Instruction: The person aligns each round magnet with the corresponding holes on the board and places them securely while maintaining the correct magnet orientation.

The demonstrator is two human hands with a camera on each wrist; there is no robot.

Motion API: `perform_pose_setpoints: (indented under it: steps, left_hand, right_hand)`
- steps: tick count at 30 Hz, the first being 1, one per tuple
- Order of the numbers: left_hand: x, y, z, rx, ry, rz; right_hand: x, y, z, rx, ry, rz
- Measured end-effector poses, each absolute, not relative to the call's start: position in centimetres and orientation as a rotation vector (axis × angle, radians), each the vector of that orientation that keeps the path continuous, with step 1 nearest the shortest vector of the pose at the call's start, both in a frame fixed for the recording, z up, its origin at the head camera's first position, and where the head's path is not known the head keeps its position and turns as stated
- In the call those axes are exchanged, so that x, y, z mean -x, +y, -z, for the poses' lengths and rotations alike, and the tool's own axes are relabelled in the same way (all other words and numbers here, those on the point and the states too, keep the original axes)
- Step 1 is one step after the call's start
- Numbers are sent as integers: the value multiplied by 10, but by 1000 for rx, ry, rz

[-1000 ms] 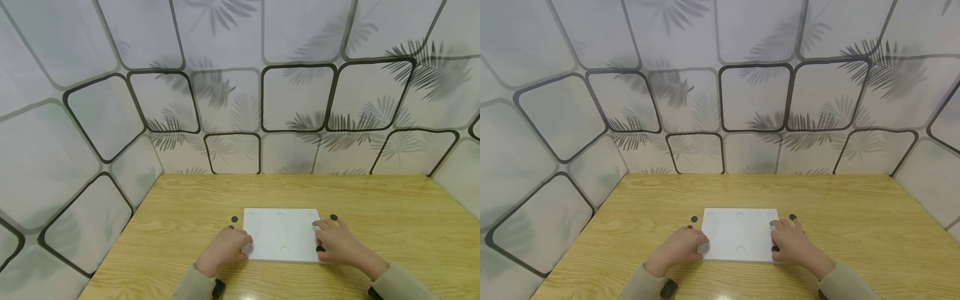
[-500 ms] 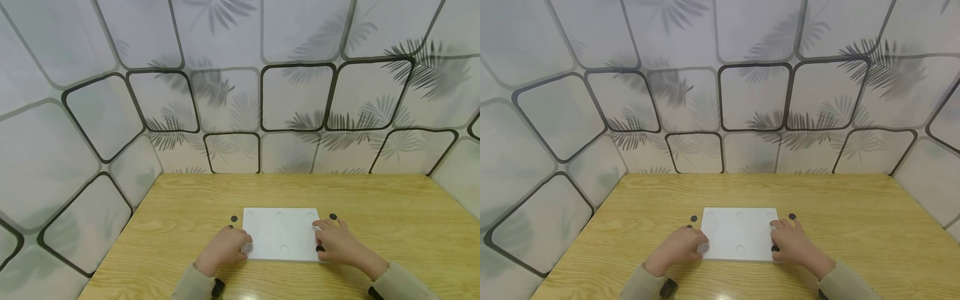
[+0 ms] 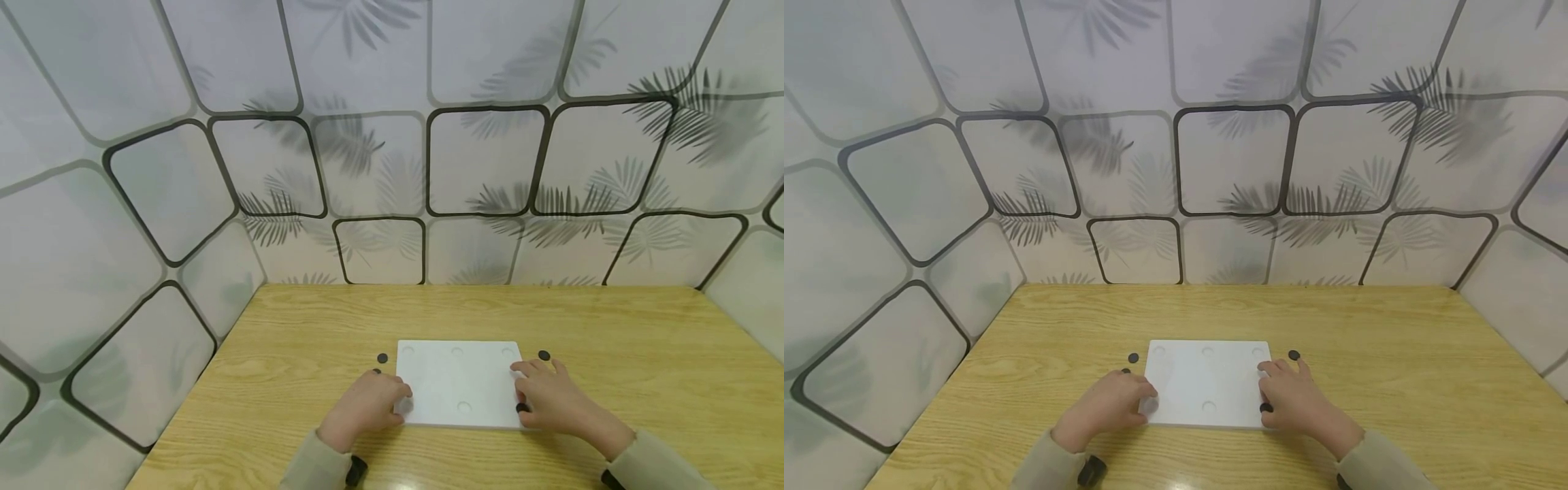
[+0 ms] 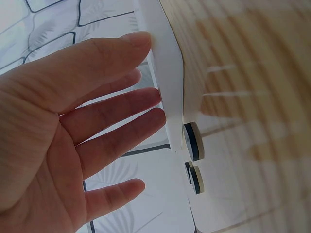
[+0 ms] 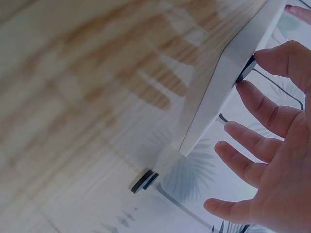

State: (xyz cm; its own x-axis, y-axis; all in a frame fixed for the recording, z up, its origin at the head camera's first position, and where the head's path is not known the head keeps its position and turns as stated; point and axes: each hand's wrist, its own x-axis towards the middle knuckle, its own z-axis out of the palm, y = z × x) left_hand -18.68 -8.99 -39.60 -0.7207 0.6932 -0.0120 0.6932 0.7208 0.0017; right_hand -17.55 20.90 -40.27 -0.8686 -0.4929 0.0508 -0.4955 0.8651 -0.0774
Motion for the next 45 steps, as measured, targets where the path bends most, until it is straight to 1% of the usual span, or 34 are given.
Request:
perform_pose_setpoints:
  steps: [14,34,45]
  left_hand:
    - [186,-90,397,-1176,2904,13]
    - [187,-90,399,-1198,2920,2]
    - [188,-90,400,-1199,2920,6]
  right_hand:
    - [176,210,406,-809,-2971,-125]
    - [178,215,400,-801,-2972,-159]
    - [181,220,398,-734,-2968,-118]
